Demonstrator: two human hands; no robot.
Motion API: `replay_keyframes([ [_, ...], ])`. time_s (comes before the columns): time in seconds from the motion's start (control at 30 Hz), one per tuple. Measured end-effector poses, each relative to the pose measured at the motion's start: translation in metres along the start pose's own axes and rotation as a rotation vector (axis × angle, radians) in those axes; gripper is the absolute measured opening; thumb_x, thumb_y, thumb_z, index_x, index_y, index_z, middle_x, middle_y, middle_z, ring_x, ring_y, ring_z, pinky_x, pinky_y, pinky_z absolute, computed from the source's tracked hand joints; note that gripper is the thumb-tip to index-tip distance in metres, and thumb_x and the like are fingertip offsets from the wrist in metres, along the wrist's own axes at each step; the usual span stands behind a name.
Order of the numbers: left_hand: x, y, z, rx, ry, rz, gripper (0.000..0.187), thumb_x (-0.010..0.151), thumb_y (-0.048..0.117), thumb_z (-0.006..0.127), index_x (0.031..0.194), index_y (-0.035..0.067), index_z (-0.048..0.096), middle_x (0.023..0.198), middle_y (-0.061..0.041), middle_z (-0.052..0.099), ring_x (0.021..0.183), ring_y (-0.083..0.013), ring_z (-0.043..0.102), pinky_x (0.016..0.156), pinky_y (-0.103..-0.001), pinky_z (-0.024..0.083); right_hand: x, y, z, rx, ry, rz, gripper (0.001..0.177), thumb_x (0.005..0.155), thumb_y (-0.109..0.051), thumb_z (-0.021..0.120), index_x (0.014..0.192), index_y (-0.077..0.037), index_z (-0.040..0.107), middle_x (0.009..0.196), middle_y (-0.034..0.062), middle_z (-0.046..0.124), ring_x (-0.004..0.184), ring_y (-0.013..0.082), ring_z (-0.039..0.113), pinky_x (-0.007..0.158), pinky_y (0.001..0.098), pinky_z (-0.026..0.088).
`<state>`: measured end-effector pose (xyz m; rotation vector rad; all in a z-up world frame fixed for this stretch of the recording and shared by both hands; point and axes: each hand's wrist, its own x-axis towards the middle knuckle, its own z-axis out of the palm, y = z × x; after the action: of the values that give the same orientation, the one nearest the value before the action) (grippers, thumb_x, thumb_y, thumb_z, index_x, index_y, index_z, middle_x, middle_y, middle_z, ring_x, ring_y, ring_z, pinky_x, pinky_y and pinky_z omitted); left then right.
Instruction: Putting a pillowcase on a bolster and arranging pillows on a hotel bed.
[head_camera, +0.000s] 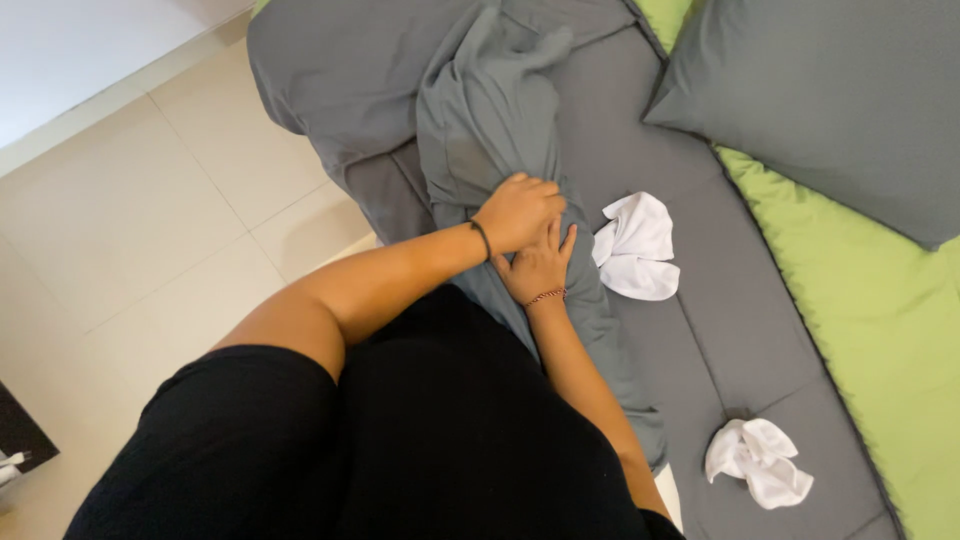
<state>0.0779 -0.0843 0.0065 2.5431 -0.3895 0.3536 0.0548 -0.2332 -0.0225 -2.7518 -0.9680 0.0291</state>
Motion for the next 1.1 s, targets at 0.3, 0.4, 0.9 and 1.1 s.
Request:
replay_keyframes([
  [0.3,-0.077,-0.029,-0.091,0.074,0.389,-0.194,0.044,0.082,0.036,0.077,0.115,0.010,0.065,0.114,-0.011,0.063,0.108,-0.0325,0.058,0.090,-0.045,0.040,0.008,-0.006,-0.030,0.100,0.047,-0.013,0.085,0.084,-0.062,0.072,0.155,-0.022,0.047,0.161,0.0210,0.038,0.154,0.0398,0.023,0.118,0.0693,0.015],
  [0.4,-0.086,-0.049,-0.072,0.051,0.313,-0.341,0.025,0.088,0.029,0.074,0.105,0.010,0.068,0.104,-0.009,0.065,0.101,-0.0319,0.060,0.085,-0.044,0.041,0.008,-0.008,-0.030,0.106,0.041,-0.012,0.085,0.085,-0.063,0.071,0.155,-0.022,0.047,0.161,0.0216,0.037,0.154,0.0401,0.023,0.118,0.0694,0.016],
  [0.9,-0.012,-0.079,-0.093,0.074,0.191,-0.087,0.038,0.106,0.027,0.061,0.143,0.022,0.063,0.153,-0.009,0.052,0.143,-0.0333,0.042,0.111,-0.058,0.035,-0.014,0.025,-0.070,0.244,0.105,-0.032,0.065,0.090,-0.053,0.073,0.137,-0.008,0.063,0.154,0.0172,0.047,0.143,0.0381,0.039,0.112,0.0604,0.032],
  [1.1,0.015,-0.094,-0.076,0.033,-0.138,-0.290,0.047,0.107,0.034,0.053,0.154,0.034,0.049,0.169,-0.007,0.026,0.155,-0.0352,0.015,0.115,-0.073,0.014,-0.074,-0.003,-0.114,0.201,0.119,0.120,0.036,0.086,-0.037,0.079,0.105,-0.009,0.068,0.118,0.0082,0.067,0.109,0.0336,0.064,0.092,0.0466,0.049],
])
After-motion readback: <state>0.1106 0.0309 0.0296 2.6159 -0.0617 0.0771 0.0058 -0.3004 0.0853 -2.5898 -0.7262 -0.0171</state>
